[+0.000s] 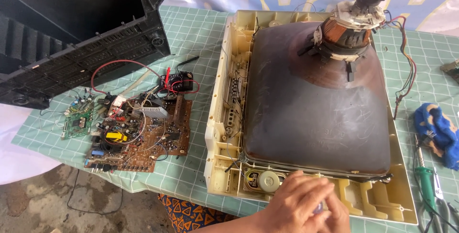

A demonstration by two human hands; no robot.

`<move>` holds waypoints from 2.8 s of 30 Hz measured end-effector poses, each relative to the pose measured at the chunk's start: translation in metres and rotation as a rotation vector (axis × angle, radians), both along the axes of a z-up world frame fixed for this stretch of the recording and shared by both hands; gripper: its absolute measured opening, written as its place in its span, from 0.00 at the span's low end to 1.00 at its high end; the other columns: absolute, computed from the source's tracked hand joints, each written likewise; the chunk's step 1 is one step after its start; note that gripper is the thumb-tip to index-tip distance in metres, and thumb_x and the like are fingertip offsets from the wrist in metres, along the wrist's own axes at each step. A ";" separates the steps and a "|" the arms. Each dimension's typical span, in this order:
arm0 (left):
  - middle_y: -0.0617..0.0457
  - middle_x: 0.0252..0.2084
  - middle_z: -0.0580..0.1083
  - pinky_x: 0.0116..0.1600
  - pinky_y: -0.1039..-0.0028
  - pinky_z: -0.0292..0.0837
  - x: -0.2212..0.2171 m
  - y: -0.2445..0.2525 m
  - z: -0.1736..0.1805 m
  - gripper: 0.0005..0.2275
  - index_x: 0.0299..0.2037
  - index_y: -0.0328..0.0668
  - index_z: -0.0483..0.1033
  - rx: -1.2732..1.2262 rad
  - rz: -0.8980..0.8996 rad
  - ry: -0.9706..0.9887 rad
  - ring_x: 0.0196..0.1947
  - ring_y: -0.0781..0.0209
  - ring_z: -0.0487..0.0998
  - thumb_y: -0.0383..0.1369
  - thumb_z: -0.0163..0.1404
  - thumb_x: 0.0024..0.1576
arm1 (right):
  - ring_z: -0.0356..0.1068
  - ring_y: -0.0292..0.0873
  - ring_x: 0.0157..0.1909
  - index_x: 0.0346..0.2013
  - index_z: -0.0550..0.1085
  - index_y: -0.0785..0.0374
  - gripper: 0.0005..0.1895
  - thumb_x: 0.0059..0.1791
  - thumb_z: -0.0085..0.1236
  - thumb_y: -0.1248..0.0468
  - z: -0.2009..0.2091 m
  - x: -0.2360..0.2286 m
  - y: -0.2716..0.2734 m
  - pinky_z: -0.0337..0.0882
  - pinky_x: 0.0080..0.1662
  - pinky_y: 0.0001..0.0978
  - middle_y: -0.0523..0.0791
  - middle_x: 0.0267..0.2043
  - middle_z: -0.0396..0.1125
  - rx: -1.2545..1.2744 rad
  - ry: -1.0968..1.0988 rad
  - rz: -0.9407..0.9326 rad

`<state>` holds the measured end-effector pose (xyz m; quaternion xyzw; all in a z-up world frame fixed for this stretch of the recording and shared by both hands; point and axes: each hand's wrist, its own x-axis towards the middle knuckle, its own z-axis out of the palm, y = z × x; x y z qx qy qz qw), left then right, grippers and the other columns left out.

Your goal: Installing a speaker into a CRT television chassis using a screwdriver

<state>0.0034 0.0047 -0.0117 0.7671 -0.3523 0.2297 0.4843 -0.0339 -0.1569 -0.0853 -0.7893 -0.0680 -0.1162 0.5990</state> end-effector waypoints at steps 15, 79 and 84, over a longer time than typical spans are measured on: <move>0.34 0.52 0.74 0.60 0.56 0.74 0.003 -0.004 -0.001 0.20 0.57 0.22 0.68 -0.092 -0.148 0.055 0.51 0.40 0.77 0.25 0.61 0.60 | 0.78 0.37 0.43 0.39 0.77 0.53 0.13 0.44 0.64 0.54 -0.043 -0.001 -0.035 0.77 0.41 0.29 0.41 0.40 0.76 -0.282 0.140 -0.054; 0.43 0.49 0.77 0.68 0.45 0.65 0.017 0.018 -0.039 0.17 0.53 0.35 0.72 0.109 -0.255 0.374 0.52 0.43 0.78 0.42 0.50 0.63 | 0.69 0.42 0.37 0.56 0.68 0.59 0.19 0.53 0.53 0.57 0.130 0.049 -0.028 0.74 0.27 0.37 0.43 0.45 0.63 -1.107 -0.246 0.646; 0.44 0.48 0.78 0.67 0.43 0.65 0.016 0.015 -0.041 0.20 0.53 0.37 0.72 0.094 -0.225 0.405 0.51 0.45 0.79 0.46 0.50 0.61 | 0.66 0.40 0.20 0.42 0.69 0.52 0.21 0.52 0.54 0.39 0.121 0.048 -0.034 0.67 0.21 0.37 0.37 0.24 0.59 -1.309 -0.299 0.507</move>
